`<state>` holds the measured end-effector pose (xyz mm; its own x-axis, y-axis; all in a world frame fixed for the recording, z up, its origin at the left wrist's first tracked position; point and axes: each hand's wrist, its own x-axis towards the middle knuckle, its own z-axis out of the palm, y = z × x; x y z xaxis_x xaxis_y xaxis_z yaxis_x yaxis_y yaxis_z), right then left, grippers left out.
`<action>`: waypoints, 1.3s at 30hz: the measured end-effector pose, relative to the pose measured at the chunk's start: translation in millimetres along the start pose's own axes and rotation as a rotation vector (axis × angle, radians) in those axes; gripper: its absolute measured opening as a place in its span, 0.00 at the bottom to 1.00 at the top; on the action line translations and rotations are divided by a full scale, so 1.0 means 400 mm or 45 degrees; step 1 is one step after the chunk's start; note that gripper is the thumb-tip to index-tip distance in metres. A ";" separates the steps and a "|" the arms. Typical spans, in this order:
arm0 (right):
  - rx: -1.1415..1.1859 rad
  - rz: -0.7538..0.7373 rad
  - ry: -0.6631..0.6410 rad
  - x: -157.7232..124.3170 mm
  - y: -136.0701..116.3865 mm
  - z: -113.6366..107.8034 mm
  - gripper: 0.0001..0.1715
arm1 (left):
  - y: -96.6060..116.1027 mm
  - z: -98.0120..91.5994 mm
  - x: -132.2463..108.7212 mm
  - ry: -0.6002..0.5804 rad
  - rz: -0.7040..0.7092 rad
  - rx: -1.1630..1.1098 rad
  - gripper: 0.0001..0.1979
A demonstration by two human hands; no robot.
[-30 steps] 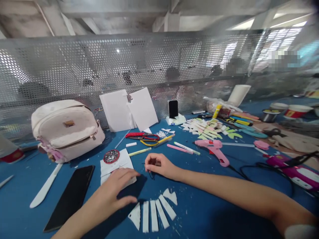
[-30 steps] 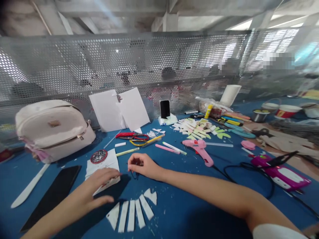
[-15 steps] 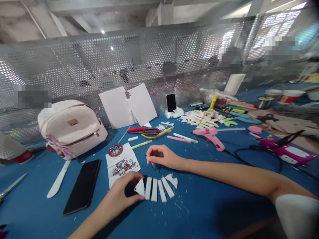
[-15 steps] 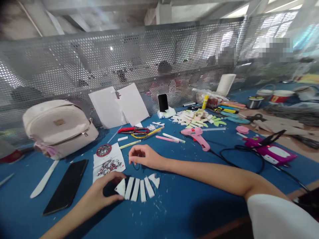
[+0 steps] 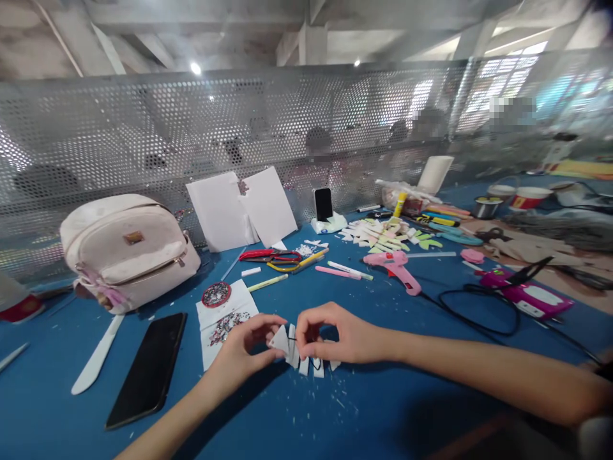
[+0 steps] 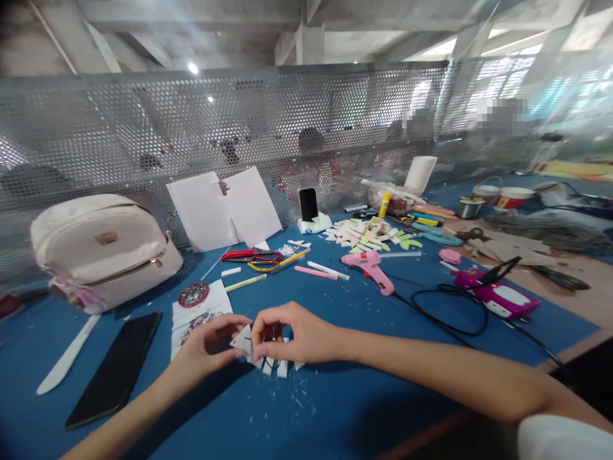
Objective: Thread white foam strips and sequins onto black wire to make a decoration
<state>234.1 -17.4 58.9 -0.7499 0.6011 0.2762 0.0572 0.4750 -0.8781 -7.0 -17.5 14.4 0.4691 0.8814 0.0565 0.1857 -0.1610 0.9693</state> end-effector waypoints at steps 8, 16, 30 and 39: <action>0.064 -0.013 -0.072 0.025 0.008 0.006 0.07 | 0.003 -0.004 -0.009 -0.012 -0.004 -0.007 0.21; 0.102 0.019 -0.112 0.028 0.022 0.017 0.08 | -0.004 -0.016 -0.018 0.012 -0.027 0.017 0.21; 0.105 0.015 -0.107 0.028 0.035 0.022 0.08 | 0.000 -0.009 -0.015 -0.008 -0.006 0.034 0.21; 0.094 0.028 -0.052 0.027 0.045 0.021 0.06 | 0.007 -0.001 -0.015 -0.001 0.031 0.071 0.20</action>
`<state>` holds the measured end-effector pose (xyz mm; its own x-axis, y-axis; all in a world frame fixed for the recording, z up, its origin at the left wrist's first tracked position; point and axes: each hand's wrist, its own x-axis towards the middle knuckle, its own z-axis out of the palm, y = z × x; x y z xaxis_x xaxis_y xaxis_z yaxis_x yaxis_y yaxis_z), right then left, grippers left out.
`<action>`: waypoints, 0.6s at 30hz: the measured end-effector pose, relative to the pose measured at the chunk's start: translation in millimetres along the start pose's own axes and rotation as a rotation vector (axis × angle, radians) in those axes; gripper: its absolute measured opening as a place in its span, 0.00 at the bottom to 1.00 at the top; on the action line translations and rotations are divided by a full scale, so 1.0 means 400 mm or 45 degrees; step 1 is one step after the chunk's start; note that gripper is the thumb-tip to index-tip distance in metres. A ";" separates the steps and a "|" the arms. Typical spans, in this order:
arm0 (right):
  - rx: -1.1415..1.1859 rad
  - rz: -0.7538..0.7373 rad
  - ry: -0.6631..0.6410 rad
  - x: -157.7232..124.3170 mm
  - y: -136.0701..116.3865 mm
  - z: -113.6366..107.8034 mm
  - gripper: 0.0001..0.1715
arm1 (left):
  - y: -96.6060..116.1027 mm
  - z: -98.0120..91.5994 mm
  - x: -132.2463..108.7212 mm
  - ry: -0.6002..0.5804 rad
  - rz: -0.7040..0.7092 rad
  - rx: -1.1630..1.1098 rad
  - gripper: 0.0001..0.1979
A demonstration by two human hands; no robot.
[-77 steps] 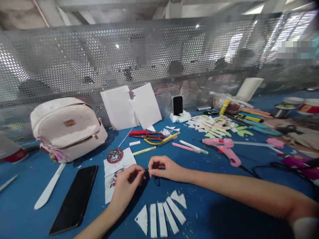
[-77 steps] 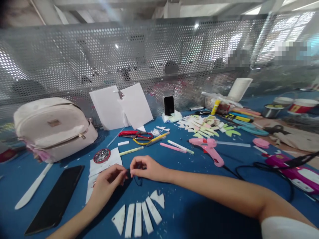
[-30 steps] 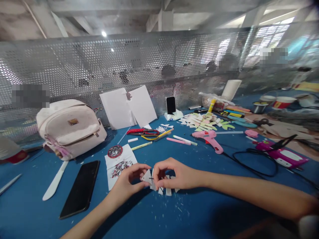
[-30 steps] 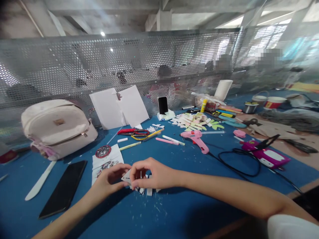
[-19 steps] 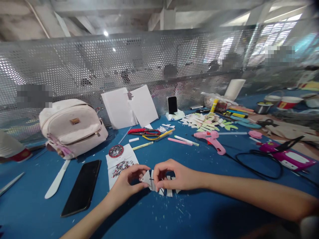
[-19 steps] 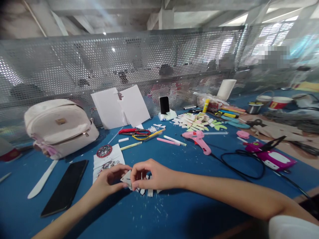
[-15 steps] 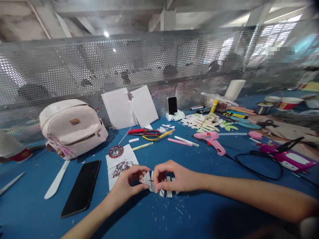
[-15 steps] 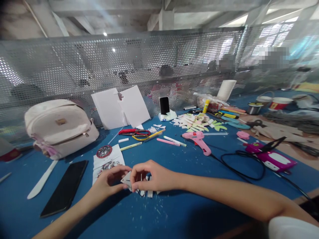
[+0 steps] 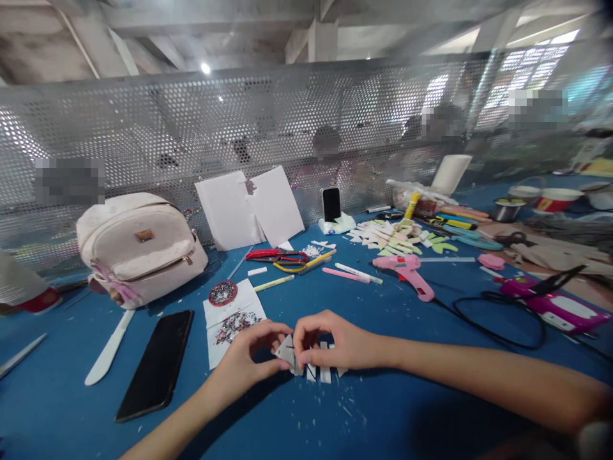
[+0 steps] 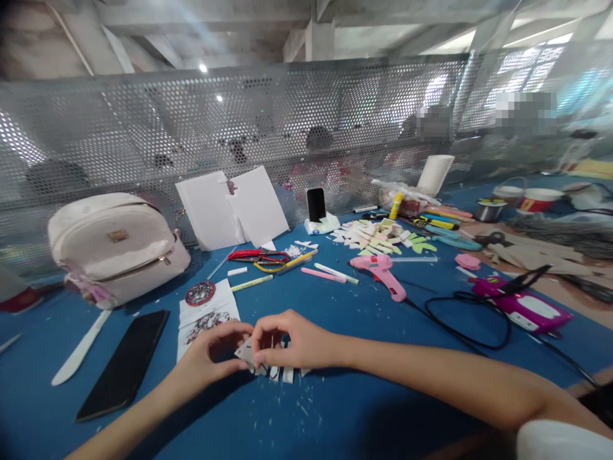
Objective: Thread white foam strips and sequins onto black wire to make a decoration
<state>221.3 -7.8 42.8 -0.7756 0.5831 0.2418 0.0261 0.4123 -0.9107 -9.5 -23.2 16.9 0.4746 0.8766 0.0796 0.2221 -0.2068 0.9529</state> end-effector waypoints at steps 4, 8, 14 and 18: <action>-0.043 0.001 -0.011 0.001 0.009 0.003 0.06 | 0.004 0.006 0.005 0.003 0.010 -0.025 0.20; -0.060 -0.010 -0.002 -0.001 0.029 0.000 0.06 | 0.003 0.020 0.016 -0.014 0.018 -0.127 0.20; -0.010 0.027 0.042 -0.002 0.039 -0.012 0.06 | -0.024 0.026 0.033 0.069 0.015 -0.390 0.22; 0.014 0.061 0.034 -0.001 0.041 -0.014 0.05 | -0.028 0.015 0.028 0.091 -0.077 -0.343 0.13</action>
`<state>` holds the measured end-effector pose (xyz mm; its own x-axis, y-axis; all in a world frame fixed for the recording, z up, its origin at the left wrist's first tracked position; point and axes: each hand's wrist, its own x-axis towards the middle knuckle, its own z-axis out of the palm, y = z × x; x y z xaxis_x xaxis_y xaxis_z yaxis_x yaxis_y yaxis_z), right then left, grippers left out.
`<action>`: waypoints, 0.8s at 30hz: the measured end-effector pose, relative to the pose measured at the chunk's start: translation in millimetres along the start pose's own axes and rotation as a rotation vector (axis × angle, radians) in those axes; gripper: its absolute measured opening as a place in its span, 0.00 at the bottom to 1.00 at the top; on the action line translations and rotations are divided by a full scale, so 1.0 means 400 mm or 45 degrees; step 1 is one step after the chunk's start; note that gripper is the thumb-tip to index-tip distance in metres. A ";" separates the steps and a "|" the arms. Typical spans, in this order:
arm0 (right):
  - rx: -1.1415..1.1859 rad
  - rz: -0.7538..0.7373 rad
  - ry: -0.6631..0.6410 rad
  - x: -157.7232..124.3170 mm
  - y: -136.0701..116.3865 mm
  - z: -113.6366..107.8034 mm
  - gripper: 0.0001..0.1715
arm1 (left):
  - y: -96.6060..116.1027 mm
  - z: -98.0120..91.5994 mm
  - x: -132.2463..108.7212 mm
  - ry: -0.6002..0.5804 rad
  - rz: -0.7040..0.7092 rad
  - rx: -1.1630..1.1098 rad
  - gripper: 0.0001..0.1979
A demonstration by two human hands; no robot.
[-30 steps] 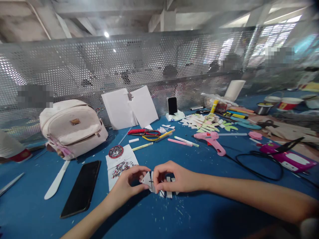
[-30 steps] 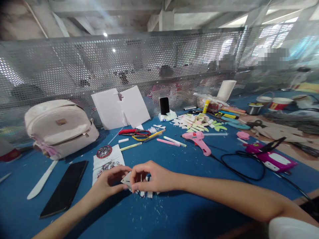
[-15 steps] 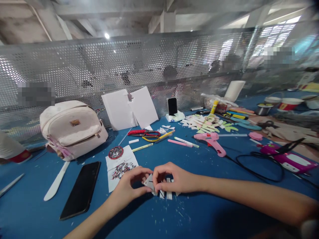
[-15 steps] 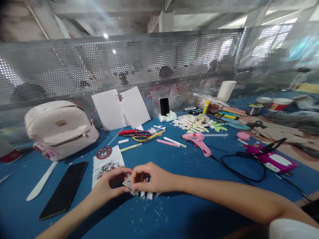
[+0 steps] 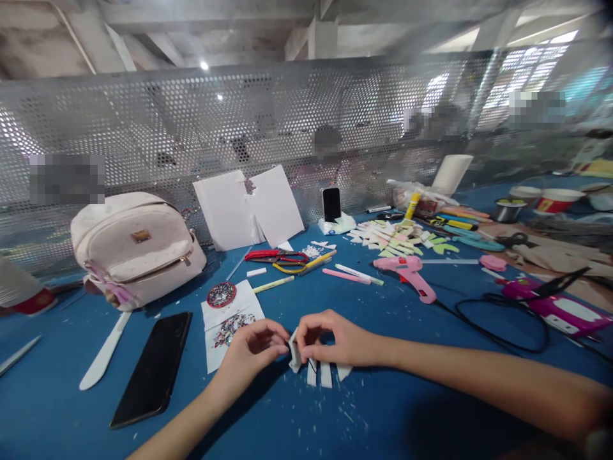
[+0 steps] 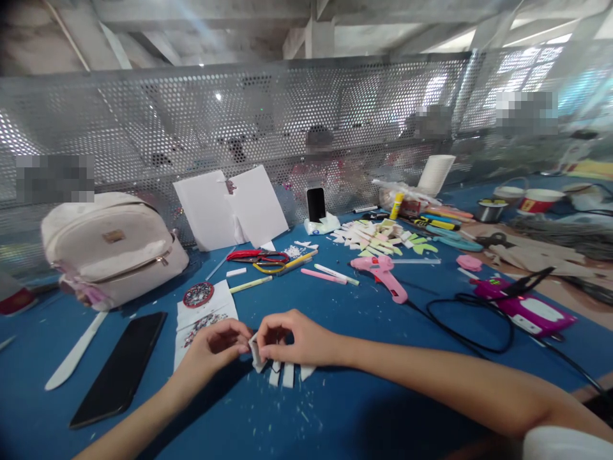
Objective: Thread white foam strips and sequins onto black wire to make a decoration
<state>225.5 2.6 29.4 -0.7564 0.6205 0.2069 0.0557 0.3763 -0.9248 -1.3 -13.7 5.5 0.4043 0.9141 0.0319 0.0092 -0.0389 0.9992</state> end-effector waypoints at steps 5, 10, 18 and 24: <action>0.006 0.012 0.000 0.002 0.007 0.001 0.05 | 0.023 -0.001 -0.013 0.070 0.049 0.220 0.08; 0.020 0.012 -0.024 0.002 0.012 0.003 0.06 | 0.036 0.006 -0.018 0.088 0.190 0.451 0.06; -0.020 0.018 -0.014 0.003 0.000 0.000 0.06 | 0.042 0.013 -0.025 0.077 0.184 0.466 0.05; -0.110 -0.027 0.082 0.010 -0.002 -0.019 0.05 | 0.036 0.017 -0.029 0.061 0.184 0.367 0.05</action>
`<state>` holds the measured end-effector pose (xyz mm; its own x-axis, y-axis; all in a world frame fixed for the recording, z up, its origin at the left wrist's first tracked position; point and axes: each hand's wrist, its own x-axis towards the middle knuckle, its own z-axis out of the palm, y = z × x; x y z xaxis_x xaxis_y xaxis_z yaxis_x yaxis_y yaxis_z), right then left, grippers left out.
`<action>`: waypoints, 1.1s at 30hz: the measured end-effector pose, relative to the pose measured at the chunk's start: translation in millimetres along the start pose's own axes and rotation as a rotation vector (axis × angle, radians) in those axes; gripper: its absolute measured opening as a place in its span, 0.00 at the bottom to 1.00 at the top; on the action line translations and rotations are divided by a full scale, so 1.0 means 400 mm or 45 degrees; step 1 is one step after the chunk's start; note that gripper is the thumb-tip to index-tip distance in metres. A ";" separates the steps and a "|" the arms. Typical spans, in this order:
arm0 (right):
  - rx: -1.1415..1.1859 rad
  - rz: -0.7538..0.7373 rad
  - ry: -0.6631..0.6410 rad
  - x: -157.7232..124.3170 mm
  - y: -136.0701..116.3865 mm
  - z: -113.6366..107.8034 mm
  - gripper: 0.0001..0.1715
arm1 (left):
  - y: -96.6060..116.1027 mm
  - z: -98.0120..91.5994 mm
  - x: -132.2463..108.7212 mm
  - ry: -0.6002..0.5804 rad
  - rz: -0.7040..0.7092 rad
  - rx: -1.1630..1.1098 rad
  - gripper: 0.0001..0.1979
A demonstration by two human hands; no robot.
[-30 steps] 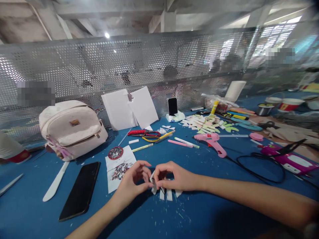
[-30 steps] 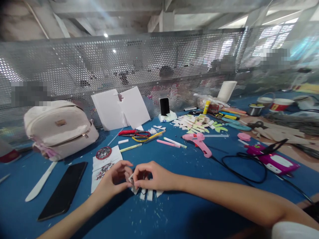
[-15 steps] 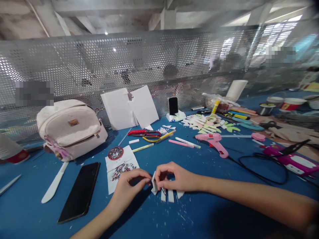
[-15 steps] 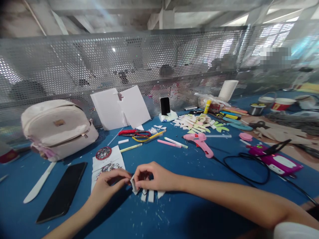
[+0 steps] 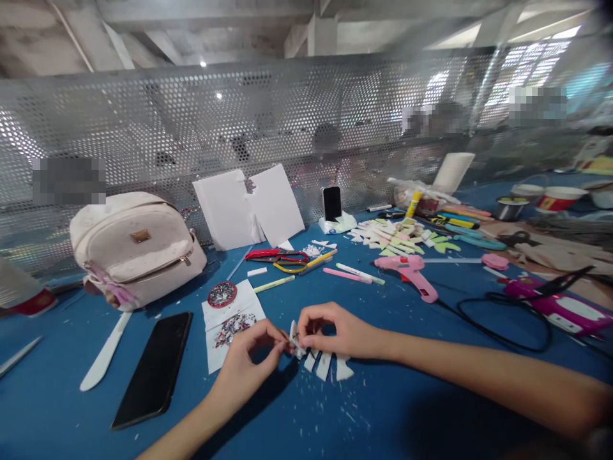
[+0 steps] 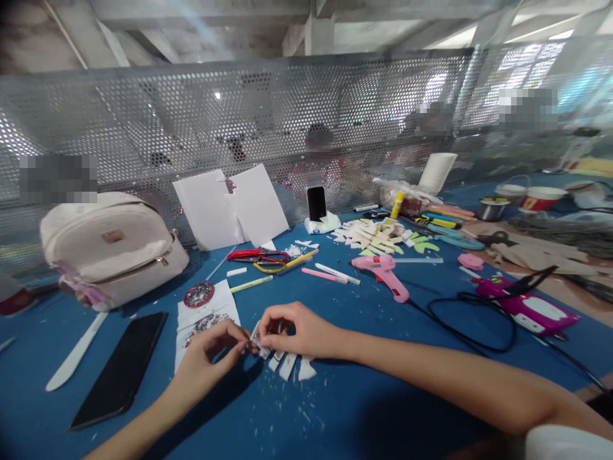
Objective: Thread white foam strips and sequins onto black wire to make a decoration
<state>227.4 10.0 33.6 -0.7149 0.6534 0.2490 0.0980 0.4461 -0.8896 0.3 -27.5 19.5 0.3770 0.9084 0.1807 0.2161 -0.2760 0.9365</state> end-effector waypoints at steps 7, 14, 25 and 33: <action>-0.048 -0.096 0.025 0.008 -0.009 -0.022 0.05 | 0.008 -0.005 0.006 -0.041 0.030 -0.016 0.07; -0.036 -0.062 -0.095 0.008 -0.009 -0.029 0.07 | 0.020 -0.017 0.004 0.013 0.024 -0.092 0.07; 0.266 -0.062 0.085 0.017 -0.026 -0.044 0.09 | 0.101 -0.043 0.012 0.158 0.035 -0.127 0.09; -0.144 -0.018 0.056 0.000 -0.112 -0.004 0.02 | 0.103 -0.022 0.040 0.260 -0.073 -0.234 0.11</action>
<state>224.1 -9.0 73.9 -0.6857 0.6718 0.2801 0.1672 0.5199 -0.8377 7.2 -21.6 63.5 0.1758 0.9704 0.1653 0.0579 -0.1778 0.9824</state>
